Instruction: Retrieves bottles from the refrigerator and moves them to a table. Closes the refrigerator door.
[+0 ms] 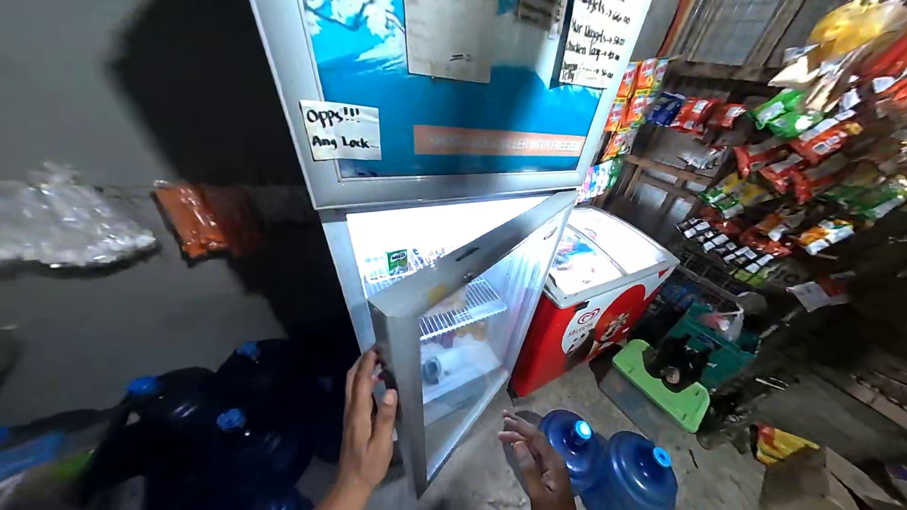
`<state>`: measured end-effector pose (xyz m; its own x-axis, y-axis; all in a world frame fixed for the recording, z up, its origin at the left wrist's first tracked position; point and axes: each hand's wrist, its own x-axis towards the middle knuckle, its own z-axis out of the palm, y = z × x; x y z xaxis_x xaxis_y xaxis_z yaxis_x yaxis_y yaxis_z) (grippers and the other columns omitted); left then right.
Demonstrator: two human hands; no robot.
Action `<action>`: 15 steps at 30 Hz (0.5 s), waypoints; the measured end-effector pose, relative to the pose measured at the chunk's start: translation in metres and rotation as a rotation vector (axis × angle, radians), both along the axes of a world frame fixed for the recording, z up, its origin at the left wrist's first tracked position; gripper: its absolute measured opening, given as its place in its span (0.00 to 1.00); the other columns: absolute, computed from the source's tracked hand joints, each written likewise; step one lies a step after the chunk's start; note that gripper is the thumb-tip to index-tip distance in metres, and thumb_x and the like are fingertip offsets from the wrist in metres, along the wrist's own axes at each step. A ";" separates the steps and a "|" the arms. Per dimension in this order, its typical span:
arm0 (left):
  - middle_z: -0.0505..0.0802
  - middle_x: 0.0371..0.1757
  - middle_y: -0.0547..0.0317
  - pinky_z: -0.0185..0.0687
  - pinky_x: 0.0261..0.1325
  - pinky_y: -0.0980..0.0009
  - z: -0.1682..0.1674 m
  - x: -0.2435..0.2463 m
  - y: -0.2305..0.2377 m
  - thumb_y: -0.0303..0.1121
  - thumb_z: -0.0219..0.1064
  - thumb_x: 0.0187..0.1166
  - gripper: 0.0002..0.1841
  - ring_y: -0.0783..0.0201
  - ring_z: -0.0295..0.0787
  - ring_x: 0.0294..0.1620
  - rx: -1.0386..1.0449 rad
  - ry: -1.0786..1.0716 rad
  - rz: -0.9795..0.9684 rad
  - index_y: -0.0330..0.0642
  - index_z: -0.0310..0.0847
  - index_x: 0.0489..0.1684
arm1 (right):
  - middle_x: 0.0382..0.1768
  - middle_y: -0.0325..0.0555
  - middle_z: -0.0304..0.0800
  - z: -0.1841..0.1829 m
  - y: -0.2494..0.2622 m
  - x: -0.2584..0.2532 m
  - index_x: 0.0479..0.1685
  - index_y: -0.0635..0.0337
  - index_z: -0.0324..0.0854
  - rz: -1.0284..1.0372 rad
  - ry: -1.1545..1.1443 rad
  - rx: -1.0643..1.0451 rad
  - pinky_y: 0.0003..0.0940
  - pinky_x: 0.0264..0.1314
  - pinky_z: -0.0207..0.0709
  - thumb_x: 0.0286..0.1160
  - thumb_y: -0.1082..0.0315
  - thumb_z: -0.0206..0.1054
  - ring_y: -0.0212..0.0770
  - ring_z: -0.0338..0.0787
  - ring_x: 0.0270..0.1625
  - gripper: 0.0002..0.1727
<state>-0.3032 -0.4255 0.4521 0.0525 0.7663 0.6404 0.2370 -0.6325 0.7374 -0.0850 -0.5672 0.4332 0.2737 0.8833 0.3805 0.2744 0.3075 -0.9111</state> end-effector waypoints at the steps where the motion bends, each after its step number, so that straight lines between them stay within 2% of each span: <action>1: 0.69 0.82 0.26 0.75 0.77 0.66 0.002 -0.002 0.013 0.65 0.43 0.88 0.47 0.55 0.72 0.81 -0.010 -0.005 0.037 0.22 0.58 0.85 | 0.67 0.57 0.89 0.003 0.010 0.002 0.67 0.75 0.81 0.013 -0.046 0.004 0.32 0.68 0.84 0.86 0.68 0.55 0.35 0.92 0.62 0.21; 3: 0.66 0.84 0.25 0.75 0.76 0.67 0.005 -0.006 0.040 0.61 0.44 0.88 0.44 0.54 0.71 0.82 -0.015 -0.027 0.106 0.22 0.59 0.85 | 0.66 0.57 0.90 0.013 0.033 0.007 0.66 0.74 0.82 0.039 -0.156 0.030 0.34 0.65 0.87 0.84 0.68 0.59 0.37 0.94 0.60 0.20; 5: 0.66 0.84 0.24 0.74 0.76 0.69 0.008 -0.009 0.067 0.57 0.44 0.89 0.41 0.54 0.71 0.82 -0.018 -0.054 0.164 0.21 0.60 0.84 | 0.68 0.56 0.88 0.027 0.063 0.011 0.65 0.70 0.84 0.026 -0.271 0.067 0.33 0.63 0.87 0.82 0.64 0.62 0.37 0.93 0.61 0.21; 7: 0.66 0.83 0.23 0.73 0.77 0.68 0.012 -0.011 0.097 0.55 0.45 0.89 0.41 0.52 0.71 0.81 -0.029 -0.076 0.208 0.20 0.60 0.83 | 0.71 0.56 0.85 0.050 0.099 0.012 0.67 0.66 0.84 -0.037 -0.358 0.084 0.33 0.61 0.87 0.82 0.60 0.63 0.38 0.91 0.64 0.23; 10: 0.67 0.81 0.21 0.73 0.77 0.68 0.010 -0.018 0.139 0.53 0.45 0.89 0.39 0.51 0.70 0.80 0.013 -0.083 0.258 0.18 0.64 0.78 | 0.69 0.56 0.86 0.090 0.154 0.007 0.72 0.64 0.81 -0.091 -0.436 0.079 0.32 0.60 0.87 0.80 0.61 0.65 0.39 0.90 0.62 0.24; 11: 0.67 0.81 0.20 0.70 0.80 0.67 0.009 -0.022 0.153 0.53 0.44 0.90 0.39 0.50 0.68 0.82 0.051 -0.074 0.275 0.17 0.66 0.77 | 0.66 0.56 0.87 0.103 0.172 0.002 0.75 0.64 0.79 -0.084 -0.451 0.059 0.32 0.58 0.88 0.80 0.62 0.65 0.40 0.91 0.59 0.26; 13: 0.68 0.79 0.19 0.64 0.85 0.63 0.007 -0.030 0.180 0.55 0.41 0.91 0.39 0.46 0.65 0.85 0.140 -0.069 0.325 0.17 0.70 0.74 | 0.56 0.54 0.91 0.123 0.208 -0.009 0.81 0.66 0.73 -0.037 -0.490 0.026 0.32 0.48 0.88 0.80 0.64 0.65 0.38 0.93 0.47 0.30; 15: 0.68 0.80 0.20 0.62 0.84 0.61 0.007 -0.034 0.203 0.58 0.37 0.91 0.42 0.46 0.63 0.85 0.192 -0.084 0.375 0.20 0.67 0.76 | 0.47 0.50 0.93 0.139 0.240 -0.021 0.86 0.63 0.67 -0.011 -0.554 -0.009 0.33 0.37 0.87 0.81 0.63 0.64 0.36 0.91 0.34 0.33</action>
<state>-0.3370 -0.2228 0.4592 -0.2653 0.5888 0.7635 0.4209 -0.6417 0.6412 -0.1057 -0.3272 0.5719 0.0445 0.8855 0.4626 0.7166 0.2944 -0.6323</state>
